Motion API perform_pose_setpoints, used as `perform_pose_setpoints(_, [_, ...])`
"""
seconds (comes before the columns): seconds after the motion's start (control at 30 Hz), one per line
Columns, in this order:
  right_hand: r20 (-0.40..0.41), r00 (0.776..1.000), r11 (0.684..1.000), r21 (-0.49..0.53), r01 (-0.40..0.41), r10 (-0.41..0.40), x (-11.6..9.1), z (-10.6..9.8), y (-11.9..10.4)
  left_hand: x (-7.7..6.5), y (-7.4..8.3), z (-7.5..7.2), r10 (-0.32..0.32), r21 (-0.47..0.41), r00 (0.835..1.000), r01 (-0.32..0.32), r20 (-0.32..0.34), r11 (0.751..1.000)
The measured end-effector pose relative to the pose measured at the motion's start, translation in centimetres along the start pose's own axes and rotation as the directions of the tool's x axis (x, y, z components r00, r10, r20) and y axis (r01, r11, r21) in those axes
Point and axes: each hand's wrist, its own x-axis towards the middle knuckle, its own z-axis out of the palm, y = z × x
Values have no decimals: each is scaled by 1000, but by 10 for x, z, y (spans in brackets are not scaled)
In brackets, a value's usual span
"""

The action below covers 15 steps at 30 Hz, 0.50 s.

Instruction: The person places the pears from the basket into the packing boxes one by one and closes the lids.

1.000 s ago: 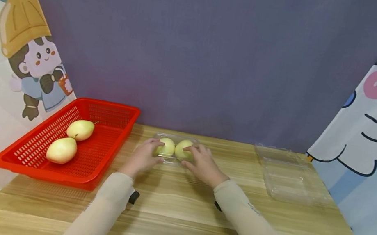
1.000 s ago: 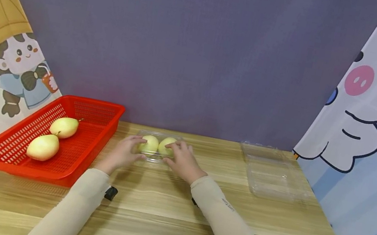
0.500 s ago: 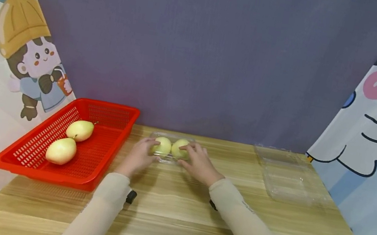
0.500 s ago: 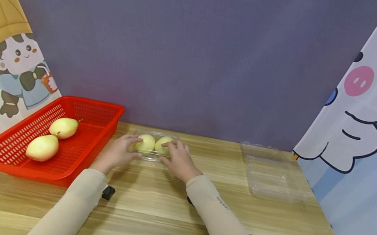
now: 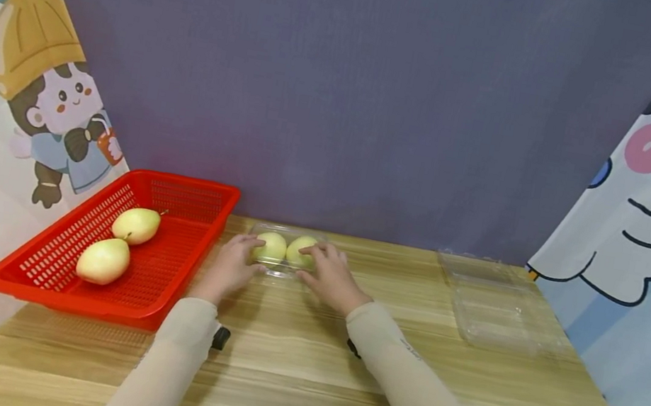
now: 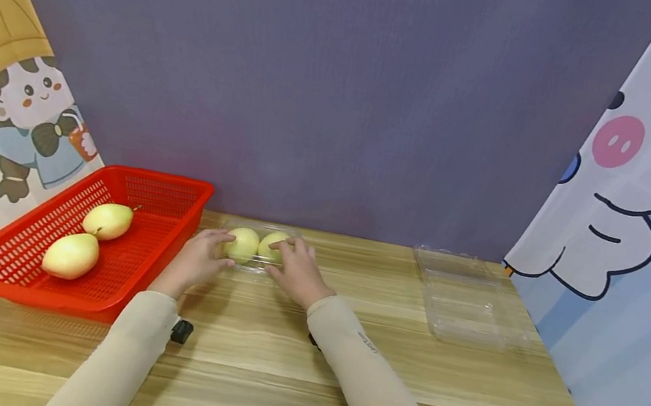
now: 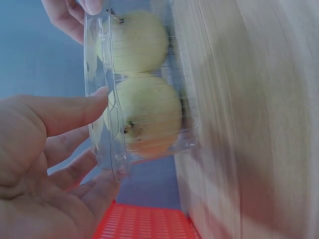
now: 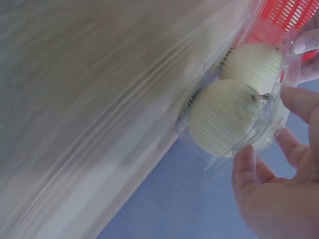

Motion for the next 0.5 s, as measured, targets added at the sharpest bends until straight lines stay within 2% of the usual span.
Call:
perform_pose_setpoints(0.23, [11,1000,1000,1,-19,19,4,3,-1,1,-5,1,-12,2,1000,12,-9,1000])
perform_pose_setpoints(0.5, [22,999,1000,-2,-23,23,17,5,-5,8,-11,-1,-4,39,998,7,-60,999])
